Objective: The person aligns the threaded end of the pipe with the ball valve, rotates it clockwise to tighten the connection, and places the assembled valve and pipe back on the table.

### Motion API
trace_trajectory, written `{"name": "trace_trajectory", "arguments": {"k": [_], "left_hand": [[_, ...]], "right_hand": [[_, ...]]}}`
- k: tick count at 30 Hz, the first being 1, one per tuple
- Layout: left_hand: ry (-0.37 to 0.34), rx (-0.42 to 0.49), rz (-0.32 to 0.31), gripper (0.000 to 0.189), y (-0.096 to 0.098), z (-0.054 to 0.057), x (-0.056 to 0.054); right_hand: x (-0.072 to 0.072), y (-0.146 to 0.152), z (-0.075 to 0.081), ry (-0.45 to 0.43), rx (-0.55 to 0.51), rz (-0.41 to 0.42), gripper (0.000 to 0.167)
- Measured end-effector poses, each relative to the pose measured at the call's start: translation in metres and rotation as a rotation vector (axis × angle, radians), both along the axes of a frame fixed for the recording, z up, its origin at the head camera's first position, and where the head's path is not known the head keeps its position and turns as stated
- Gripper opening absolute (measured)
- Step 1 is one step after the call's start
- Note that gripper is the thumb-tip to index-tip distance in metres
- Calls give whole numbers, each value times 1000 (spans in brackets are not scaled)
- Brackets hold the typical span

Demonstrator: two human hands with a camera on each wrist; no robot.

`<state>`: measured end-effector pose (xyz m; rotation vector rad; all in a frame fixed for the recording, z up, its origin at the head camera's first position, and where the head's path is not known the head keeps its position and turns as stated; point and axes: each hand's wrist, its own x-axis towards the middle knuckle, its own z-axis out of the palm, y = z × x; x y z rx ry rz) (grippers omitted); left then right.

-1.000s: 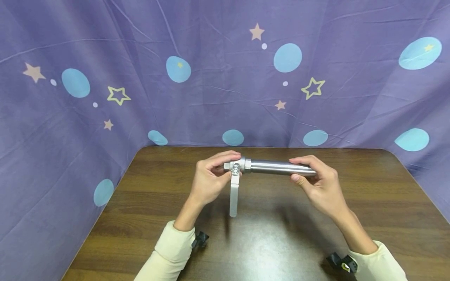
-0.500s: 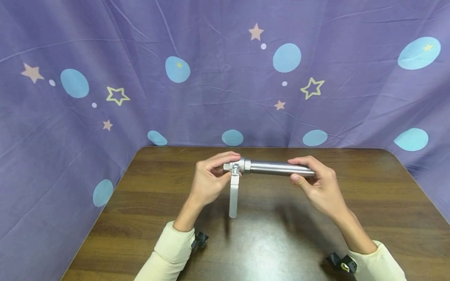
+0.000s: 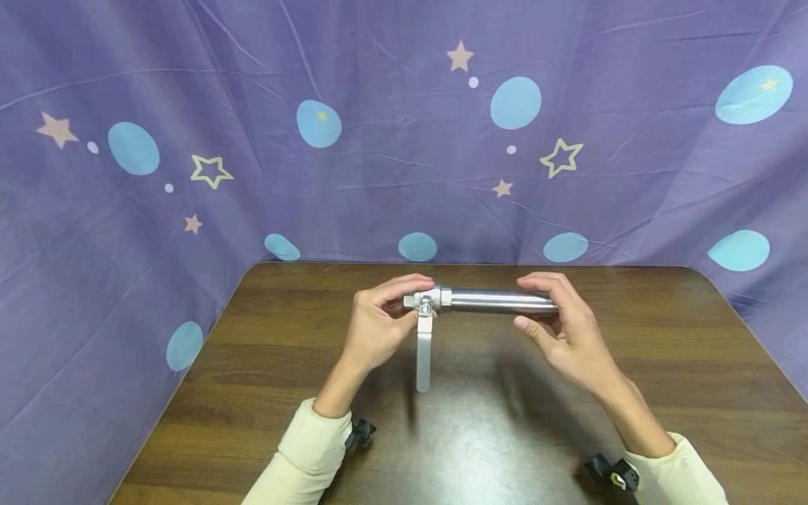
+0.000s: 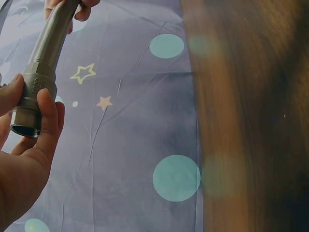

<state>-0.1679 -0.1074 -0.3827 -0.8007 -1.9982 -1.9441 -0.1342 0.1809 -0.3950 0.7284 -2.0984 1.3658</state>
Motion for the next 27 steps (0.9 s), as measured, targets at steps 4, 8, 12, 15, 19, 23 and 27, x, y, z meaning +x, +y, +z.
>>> {"name": "trace_trajectory", "arguments": {"k": [4,8,12,15,19,23,27], "left_hand": [[-26,10,-3,41,-1,1,0],[-46,19,-15,43,-3,2,0],[-57,18,-25,43,-4,2,0],[-64,18,-33,43,-4,3,0],[-64,20,-43,42,-4,3,0],[-65,22,-48,42,-4,3,1],[-67,29,-50,42,-4,3,1]], "right_hand": [[-1,1,0,-22,11,21,58],[-3,2,1,50,62,1,54],[-4,2,0,104,36,15,54],[-4,2,-1,109,-7,37,46],[-5,2,-1,124,-38,45,36],[-6,3,-1,135,-56,43,39],[-6,3,-1,134,-66,43,45]]}}
